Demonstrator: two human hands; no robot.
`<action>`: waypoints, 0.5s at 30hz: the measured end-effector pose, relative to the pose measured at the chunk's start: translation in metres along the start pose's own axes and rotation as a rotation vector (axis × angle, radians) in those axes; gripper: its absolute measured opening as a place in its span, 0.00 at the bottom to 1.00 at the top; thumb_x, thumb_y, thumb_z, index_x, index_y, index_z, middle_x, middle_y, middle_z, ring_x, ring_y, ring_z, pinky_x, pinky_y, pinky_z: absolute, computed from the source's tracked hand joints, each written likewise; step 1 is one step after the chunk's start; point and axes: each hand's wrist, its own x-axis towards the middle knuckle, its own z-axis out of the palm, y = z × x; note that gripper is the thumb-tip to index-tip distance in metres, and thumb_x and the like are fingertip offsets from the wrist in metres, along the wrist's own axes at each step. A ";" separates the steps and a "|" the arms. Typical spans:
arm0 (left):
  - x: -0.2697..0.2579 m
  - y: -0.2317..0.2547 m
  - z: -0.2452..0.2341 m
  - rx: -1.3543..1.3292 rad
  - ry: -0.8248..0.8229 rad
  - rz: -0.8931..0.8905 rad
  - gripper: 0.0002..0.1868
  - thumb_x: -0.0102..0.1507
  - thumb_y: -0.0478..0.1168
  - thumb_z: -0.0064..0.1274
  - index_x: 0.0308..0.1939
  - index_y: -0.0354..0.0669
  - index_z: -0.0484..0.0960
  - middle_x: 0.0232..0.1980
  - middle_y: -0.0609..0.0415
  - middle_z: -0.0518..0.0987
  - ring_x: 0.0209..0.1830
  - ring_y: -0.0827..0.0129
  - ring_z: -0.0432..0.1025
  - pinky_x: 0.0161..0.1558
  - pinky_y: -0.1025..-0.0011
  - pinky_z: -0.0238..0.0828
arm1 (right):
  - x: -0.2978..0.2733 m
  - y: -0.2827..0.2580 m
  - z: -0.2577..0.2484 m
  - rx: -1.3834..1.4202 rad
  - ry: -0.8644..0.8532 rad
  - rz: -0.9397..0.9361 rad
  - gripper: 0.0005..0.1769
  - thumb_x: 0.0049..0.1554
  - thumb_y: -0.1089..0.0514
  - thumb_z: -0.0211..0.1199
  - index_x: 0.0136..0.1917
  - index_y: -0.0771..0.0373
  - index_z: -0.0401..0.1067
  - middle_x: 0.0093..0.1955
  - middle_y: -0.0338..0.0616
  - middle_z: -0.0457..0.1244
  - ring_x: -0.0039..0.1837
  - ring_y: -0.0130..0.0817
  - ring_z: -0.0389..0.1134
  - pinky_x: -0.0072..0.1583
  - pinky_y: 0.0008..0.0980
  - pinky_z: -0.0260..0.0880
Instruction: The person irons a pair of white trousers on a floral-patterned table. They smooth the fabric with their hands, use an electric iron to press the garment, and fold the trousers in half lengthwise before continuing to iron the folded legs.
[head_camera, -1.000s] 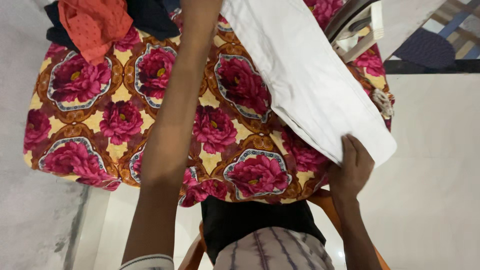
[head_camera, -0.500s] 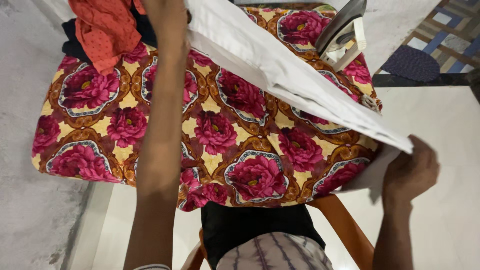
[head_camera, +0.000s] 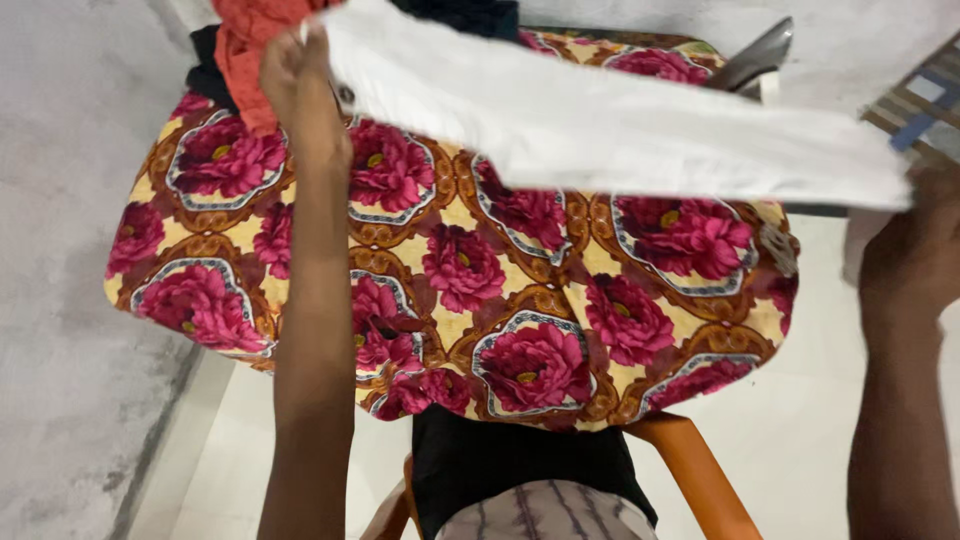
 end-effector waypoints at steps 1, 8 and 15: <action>-0.016 0.000 -0.014 0.016 -0.003 -0.030 0.13 0.70 0.34 0.59 0.35 0.45 0.71 0.31 0.66 0.64 0.29 0.80 0.58 0.32 0.76 0.56 | -0.005 0.002 0.005 -0.162 -0.009 -0.126 0.08 0.73 0.71 0.52 0.61 0.69 0.71 0.60 0.53 0.65 0.57 0.44 0.67 0.61 0.38 0.67; -0.153 -0.027 -0.102 0.457 0.003 -0.169 0.05 0.66 0.35 0.57 0.38 0.41 0.76 0.33 0.61 0.75 0.28 0.79 0.65 0.30 0.78 0.60 | -0.076 -0.008 0.013 -0.585 -0.158 -0.529 0.14 0.62 0.74 0.64 0.60 0.67 0.71 0.59 0.54 0.67 0.60 0.52 0.69 0.61 0.43 0.72; -0.177 0.001 -0.141 0.768 -0.182 -0.267 0.17 0.70 0.46 0.60 0.38 0.34 0.80 0.32 0.53 0.78 0.30 0.71 0.69 0.34 0.68 0.66 | -0.090 0.020 -0.002 -0.550 -0.259 -0.387 0.15 0.63 0.73 0.63 0.63 0.70 0.68 0.63 0.57 0.63 0.61 0.52 0.67 0.62 0.42 0.72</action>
